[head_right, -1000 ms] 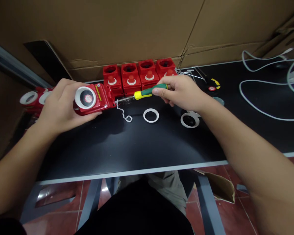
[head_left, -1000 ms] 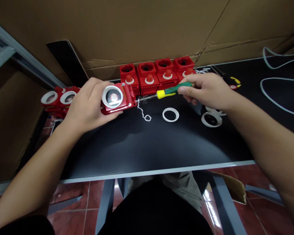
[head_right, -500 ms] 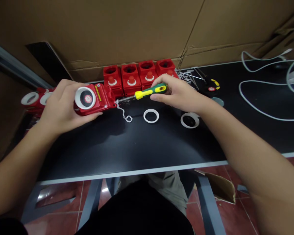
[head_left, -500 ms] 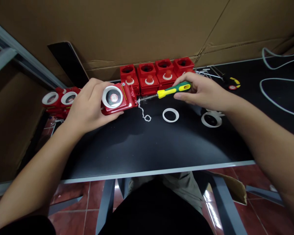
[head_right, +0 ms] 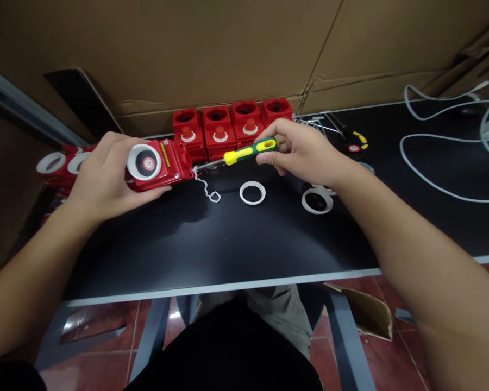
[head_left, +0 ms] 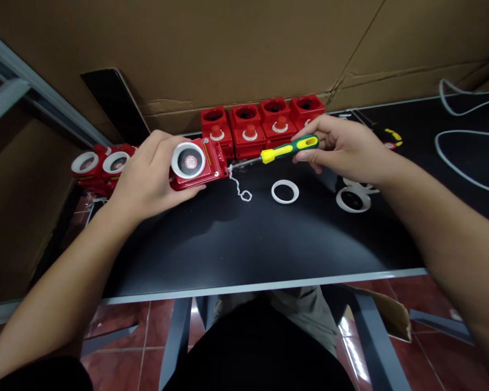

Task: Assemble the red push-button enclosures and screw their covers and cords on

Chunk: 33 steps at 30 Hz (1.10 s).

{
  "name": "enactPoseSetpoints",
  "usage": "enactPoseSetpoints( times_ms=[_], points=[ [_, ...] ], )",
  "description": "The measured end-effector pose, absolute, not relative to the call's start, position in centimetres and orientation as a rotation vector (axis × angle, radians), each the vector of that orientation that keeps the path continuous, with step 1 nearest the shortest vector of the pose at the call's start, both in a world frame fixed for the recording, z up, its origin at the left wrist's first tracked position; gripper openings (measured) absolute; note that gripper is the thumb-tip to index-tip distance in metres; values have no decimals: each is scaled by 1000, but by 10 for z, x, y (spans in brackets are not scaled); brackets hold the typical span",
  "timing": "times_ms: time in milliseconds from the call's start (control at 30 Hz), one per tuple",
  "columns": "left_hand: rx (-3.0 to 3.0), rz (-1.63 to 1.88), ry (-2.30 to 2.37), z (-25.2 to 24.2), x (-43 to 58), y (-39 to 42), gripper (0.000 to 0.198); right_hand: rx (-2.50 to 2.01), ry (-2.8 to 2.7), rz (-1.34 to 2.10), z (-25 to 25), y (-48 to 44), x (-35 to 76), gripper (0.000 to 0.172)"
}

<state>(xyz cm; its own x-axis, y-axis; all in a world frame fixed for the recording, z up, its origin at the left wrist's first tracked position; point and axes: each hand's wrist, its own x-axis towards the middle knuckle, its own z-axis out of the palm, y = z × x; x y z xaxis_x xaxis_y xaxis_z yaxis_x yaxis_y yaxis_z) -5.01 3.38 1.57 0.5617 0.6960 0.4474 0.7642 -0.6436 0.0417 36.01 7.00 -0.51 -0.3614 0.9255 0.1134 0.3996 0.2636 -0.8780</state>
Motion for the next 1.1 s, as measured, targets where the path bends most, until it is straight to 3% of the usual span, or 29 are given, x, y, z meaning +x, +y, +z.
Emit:
enactPoseSetpoints(
  times_ms=[233,467,633,700,833,1100],
  points=[
    [-2625,-678,-1215,15,-50,35,67,-1313,-1976,957,5,68,360,27],
    [-2631,-638,-1259,19,-46,28,67,-1377,-2121,840,9,66,363,70],
    [-2638,-635,-1260,17,-49,31,69,-1363,-2071,939,3,67,364,82],
    [-2630,-654,-1260,16,-50,32,70,-1269,-2051,1009,1,67,363,80],
    [-2618,-657,-1270,16,-50,33,71,-1157,-1984,1038,-2,69,361,60],
    [-2636,-666,-1269,17,-50,32,70,-1174,-1957,946,-7,72,364,46]
  ],
)
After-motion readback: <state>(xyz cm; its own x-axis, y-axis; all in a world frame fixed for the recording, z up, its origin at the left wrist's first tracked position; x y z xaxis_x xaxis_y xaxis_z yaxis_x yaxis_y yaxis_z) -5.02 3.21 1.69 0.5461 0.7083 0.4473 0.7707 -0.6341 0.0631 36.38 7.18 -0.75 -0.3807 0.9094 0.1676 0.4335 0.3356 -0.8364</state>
